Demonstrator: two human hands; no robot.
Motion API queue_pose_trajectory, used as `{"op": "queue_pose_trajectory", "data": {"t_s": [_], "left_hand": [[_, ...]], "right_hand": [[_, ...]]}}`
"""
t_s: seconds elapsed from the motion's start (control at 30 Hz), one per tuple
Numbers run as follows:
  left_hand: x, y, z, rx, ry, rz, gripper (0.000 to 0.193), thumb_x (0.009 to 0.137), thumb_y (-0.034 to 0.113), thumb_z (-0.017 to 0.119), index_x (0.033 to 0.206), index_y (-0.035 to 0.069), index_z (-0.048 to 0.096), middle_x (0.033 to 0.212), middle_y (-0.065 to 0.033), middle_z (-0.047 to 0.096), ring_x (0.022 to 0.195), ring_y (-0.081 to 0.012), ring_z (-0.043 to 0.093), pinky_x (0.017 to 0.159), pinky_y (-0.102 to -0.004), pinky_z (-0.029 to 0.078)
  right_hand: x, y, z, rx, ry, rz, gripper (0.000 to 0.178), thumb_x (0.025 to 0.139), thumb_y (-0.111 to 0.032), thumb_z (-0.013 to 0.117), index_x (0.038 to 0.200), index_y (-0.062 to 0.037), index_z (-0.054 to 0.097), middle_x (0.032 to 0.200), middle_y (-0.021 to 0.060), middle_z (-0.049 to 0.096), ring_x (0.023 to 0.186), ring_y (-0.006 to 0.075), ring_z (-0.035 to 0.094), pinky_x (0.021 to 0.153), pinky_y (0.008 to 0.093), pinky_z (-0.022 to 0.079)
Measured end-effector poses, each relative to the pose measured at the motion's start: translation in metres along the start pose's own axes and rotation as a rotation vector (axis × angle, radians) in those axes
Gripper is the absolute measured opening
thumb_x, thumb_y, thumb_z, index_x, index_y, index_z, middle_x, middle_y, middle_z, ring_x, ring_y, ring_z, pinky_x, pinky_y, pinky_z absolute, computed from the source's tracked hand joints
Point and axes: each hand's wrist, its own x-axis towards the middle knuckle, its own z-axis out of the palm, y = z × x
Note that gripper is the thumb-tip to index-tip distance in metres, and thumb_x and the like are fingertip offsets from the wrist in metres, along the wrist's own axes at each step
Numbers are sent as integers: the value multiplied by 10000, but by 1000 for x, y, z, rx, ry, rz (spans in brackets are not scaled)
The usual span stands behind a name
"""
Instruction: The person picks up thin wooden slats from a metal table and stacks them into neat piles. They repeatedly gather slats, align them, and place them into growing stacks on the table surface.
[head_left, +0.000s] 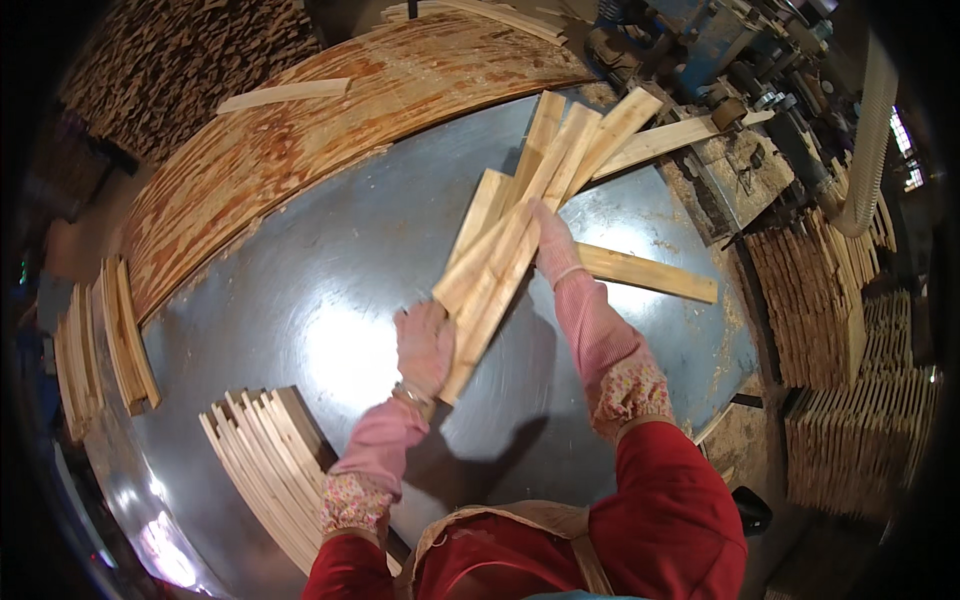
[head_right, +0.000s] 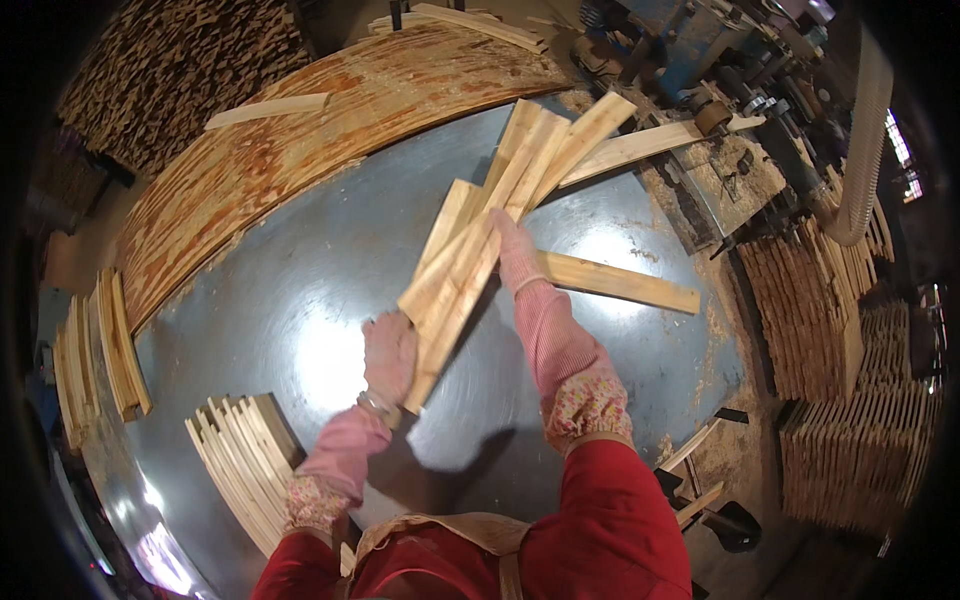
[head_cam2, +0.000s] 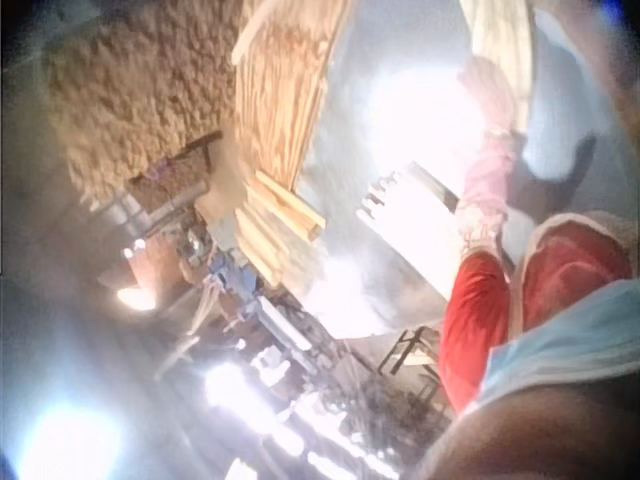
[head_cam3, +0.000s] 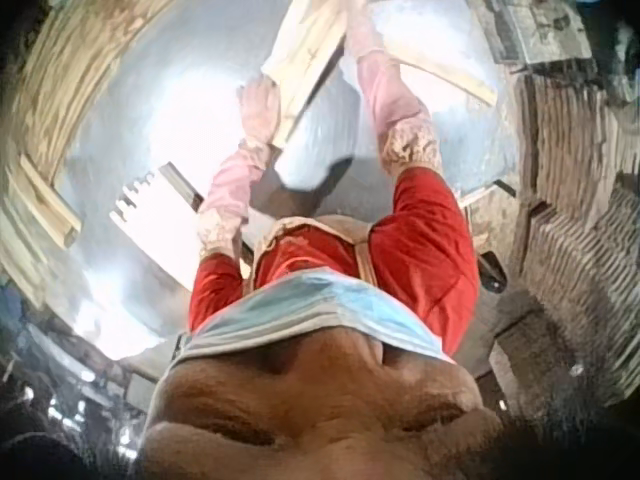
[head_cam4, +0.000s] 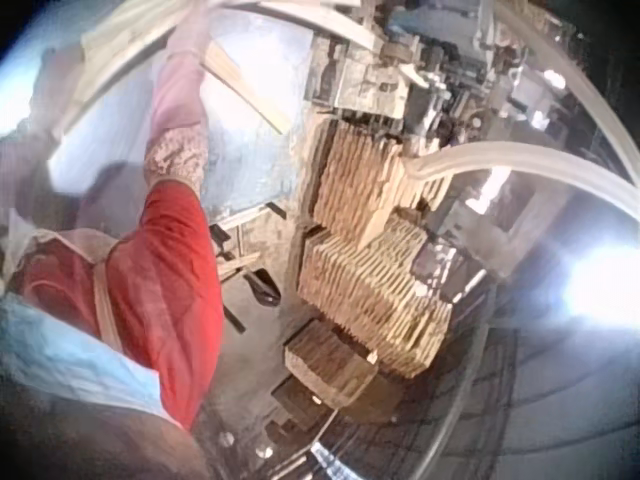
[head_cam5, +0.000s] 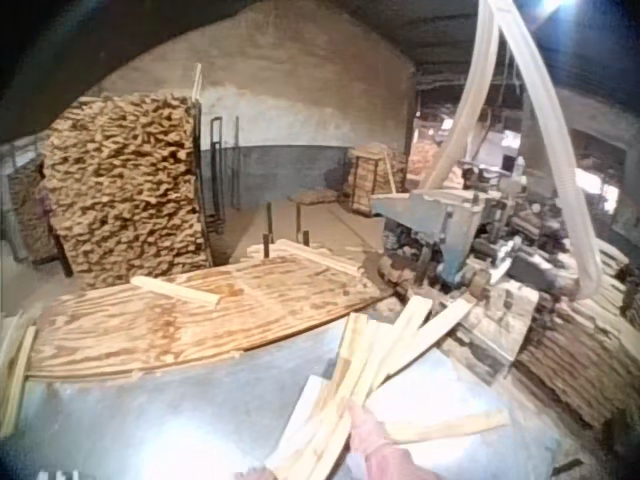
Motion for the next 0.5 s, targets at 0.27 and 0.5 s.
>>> {"op": "queue_pose_trajectory", "data": {"t_s": [0.27,0.5], "left_hand": [[-269,106,8,-434,-643,140,256,940,382,689,1007,139,645,994,-122,681,1010,-374,614,1021,-490,414],[-307,146,-3,-937,-235,-623,450,1046,367,660,1348,46,568,1063,-133,664,1014,-322,631,952,-437,483]], "right_hand": [[-209,51,-69,-1139,-291,-77,489,990,-303,737,1345,30,685,1221,173,759,1167,299,703,1038,403,529],[-294,55,-55,-1374,-389,-76,481,985,-352,658,1270,32,702,1142,224,748,1081,336,722,977,409,539]]}}
